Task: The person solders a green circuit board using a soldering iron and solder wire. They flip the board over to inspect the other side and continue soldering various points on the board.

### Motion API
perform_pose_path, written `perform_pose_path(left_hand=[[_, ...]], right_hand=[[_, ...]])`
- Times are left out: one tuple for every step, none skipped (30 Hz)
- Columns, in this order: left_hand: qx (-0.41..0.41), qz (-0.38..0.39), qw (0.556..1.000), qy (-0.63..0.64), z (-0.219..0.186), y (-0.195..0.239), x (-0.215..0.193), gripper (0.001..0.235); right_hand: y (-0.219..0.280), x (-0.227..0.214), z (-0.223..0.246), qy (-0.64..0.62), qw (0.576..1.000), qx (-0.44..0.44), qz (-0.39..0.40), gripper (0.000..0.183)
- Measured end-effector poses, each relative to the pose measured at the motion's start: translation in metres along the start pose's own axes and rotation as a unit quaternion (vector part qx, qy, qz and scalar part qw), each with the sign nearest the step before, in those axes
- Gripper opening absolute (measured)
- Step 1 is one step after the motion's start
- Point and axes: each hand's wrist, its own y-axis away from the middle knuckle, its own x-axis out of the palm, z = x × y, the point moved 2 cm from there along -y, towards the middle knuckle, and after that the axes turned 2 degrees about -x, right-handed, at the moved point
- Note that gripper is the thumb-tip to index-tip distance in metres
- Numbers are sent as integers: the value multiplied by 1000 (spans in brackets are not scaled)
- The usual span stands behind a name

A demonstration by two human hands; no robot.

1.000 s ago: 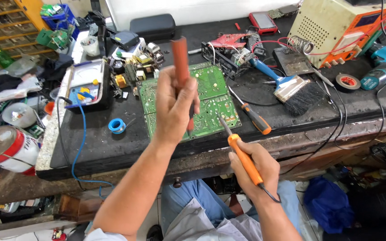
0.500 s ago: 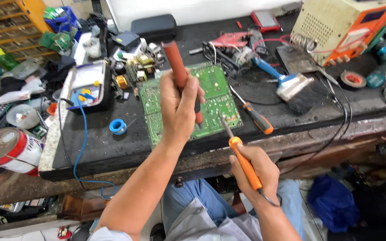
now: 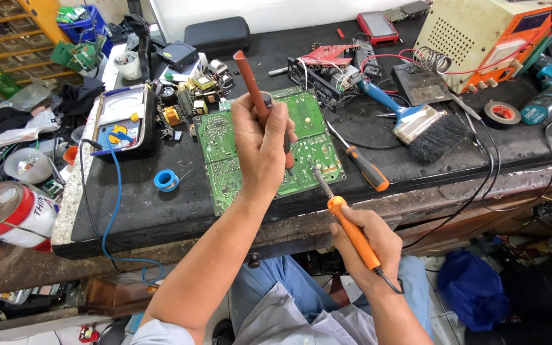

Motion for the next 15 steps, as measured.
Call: perform_pose_path(left_hand=[[1,0,1000,0,2,0,-1,27],[10,1,1000,-4,5,-1,-2,26],[17,2,1000,-7,8,0,-3,27],[16,2,1000,-6,4,2,-1,27],[-16,-5,999,-44,0,3,0,31],[-48,-12,995,-81,-3,4,2,37],[-47,-11,996,-81,1,2,1,37],[-28,4,999,-27,4,0,0,38],[-8,20,999,27,8,-2,0,39],[-7,20,999,27,8,-1,0,39],[-21,27,999,3,8,-1,0,38],[-34,34,999,-22,8,-1,1,38],[-34,34,999,-22,10,-1,1,38],[-19,44,999,-20,11,-1,1,35],[-4,54,998,-20,12,0,1,33]], right_hand=[[1,1,-1,-1,1000,-1,0,24],[1,1,-1,-7,1000,1,-2,25],[3,1,-2,-12,1000,3,-2,26],[3,0,-2,-12,1000,4,-2,26],[3,-1,-2,-2,1000,17,1,25],[3,-1,-2,9,999,31,4,25],[2,-1,-1,9,999,31,4,25],[1,-2,0,8,999,44,5,26],[-1,-2,1,7,998,58,6,26],[0,-2,1,6,998,56,6,26],[0,-2,2,5,999,53,2,26],[0,-1,1,4,999,50,-1,26],[0,-1,2,5,999,50,-1,26],[1,-1,2,3,999,47,-2,26],[1,0,3,1,999,45,-2,26]])
